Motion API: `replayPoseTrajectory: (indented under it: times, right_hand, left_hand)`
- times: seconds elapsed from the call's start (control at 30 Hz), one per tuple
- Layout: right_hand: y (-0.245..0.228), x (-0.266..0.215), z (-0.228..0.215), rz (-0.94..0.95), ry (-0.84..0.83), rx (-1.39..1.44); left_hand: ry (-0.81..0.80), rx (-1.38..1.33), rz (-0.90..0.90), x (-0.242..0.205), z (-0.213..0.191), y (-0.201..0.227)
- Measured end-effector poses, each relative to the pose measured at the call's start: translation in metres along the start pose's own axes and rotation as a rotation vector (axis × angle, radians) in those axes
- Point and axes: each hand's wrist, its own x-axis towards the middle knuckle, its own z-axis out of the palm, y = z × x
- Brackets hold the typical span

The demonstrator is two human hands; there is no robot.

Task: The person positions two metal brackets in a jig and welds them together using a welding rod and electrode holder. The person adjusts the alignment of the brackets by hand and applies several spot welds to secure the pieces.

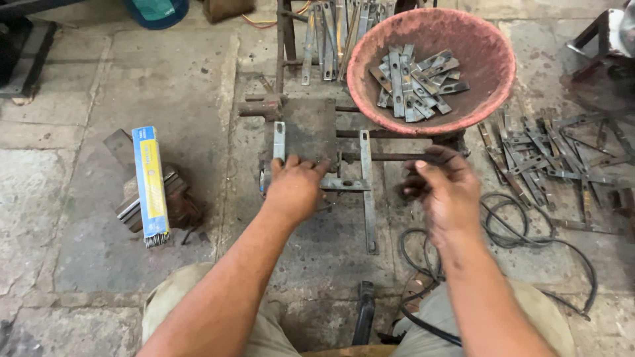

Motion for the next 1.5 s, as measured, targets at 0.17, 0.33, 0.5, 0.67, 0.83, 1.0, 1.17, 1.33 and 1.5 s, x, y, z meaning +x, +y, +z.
replayPoseTrajectory:
  times: [0.17, 0.33, 0.5, 0.67, 0.83, 1.0, 1.17, 1.33, 1.5]
  right_hand:
    - [-0.049, -0.015, 0.017, -0.361, -0.302, -0.688]
    - [-0.024, 0.016, 0.045, -0.339, -0.424, -1.322]
    - [0.026, 0.037, 0.041, -0.385, -0.609, -1.553]
    - [0.040, 0.046, 0.035, -0.463, -0.667, -1.588]
    - [0.051, 0.040, 0.037, -0.433, -0.670, -1.607]
    - [0.051, 0.038, 0.041, -0.414, -0.625, -1.598]
    - [0.051, 0.040, 0.042, -0.430, -0.656, -1.604]
    - [0.048, 0.034, 0.046, -0.344, -0.610, -1.629]
    - [0.044, 0.031, 0.050, -0.339, -0.611, -1.625]
  left_hand:
    - [-0.045, 0.043, -0.104, -0.010, -0.032, -0.014]
    - [-0.060, 0.083, -0.126, -0.011, -0.029, -0.020]
    - [-0.102, 0.086, -0.151, -0.011, -0.023, -0.022]
    - [-0.087, 0.066, -0.145, -0.006, -0.024, -0.021]
    - [-0.131, 0.066, -0.160, -0.008, -0.029, -0.019]
    - [-0.116, 0.079, -0.147, -0.008, -0.029, -0.018]
    - [-0.123, 0.089, -0.141, -0.007, -0.030, -0.019]
    - [-0.160, 0.086, -0.160, -0.008, -0.034, -0.016]
    - [-0.163, 0.076, -0.164, -0.008, -0.036, -0.016]
